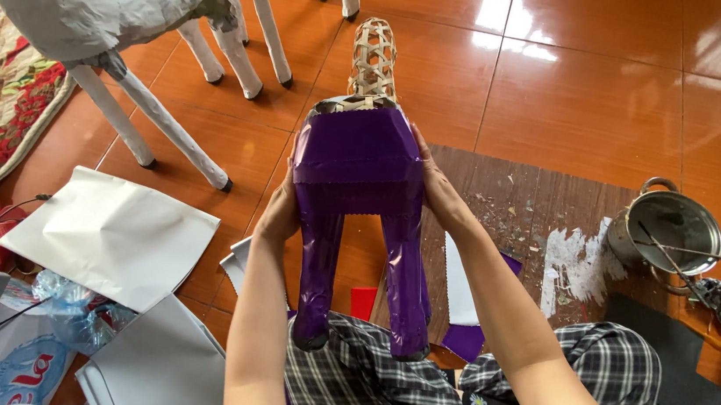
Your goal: Decorating a giraffe-shaped structure with purple and white paper strips
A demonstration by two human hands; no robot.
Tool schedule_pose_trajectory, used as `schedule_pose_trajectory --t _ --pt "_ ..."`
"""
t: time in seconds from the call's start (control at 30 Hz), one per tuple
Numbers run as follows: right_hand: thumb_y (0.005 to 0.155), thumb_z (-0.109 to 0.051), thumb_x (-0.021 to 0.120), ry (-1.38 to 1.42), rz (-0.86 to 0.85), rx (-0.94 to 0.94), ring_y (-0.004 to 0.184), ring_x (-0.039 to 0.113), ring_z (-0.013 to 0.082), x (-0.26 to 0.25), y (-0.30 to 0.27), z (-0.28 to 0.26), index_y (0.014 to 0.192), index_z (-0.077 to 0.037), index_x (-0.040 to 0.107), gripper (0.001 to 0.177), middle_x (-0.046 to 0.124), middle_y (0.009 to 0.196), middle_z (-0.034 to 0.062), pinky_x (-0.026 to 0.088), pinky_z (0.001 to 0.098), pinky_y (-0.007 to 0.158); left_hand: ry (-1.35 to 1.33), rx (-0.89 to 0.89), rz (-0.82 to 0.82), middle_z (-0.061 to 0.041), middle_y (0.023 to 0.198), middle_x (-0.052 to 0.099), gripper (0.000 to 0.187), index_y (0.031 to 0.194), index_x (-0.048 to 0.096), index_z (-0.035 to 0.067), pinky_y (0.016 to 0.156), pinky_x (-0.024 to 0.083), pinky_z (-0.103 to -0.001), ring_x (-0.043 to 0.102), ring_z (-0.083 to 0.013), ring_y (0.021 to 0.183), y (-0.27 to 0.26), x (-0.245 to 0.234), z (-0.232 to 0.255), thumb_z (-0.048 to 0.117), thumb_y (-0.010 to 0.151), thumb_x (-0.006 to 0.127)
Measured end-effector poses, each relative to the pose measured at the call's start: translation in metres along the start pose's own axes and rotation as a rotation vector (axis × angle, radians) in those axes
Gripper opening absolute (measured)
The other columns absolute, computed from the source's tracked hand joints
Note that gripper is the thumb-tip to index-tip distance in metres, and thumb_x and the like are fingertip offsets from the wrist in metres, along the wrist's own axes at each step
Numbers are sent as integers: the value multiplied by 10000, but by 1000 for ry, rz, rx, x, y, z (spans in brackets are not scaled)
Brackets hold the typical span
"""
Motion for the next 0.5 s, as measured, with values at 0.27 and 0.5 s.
schedule_pose_trajectory --t 0.27,0.5 --pt "1263 -540 262 94 204 -361 1676 113 453 12 -23 -34 1808 -257 216 616 150 1833 143 177 676 1327 1000 483 127 -238 1115 595 559 1230 629 14 853 576 -503 647 -352 978 -6 -21 -27 535 1097 476" --pt "1246 -432 306 260 53 -349 1720 73 346 31 -18 -19 1799 -163 203 624 97 1868 146 17 542 1403 1771 814 240 -153 831 577 605 1011 664 25 632 607 -428 663 -274 687 -8 -39 -61 630 1021 630"
Point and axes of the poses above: each hand's wrist, its own y-axis towards the middle knuckle, its own x-axis out of the palm, z = x × y, the point moved 1 cm from there along y, towards the middle knuckle
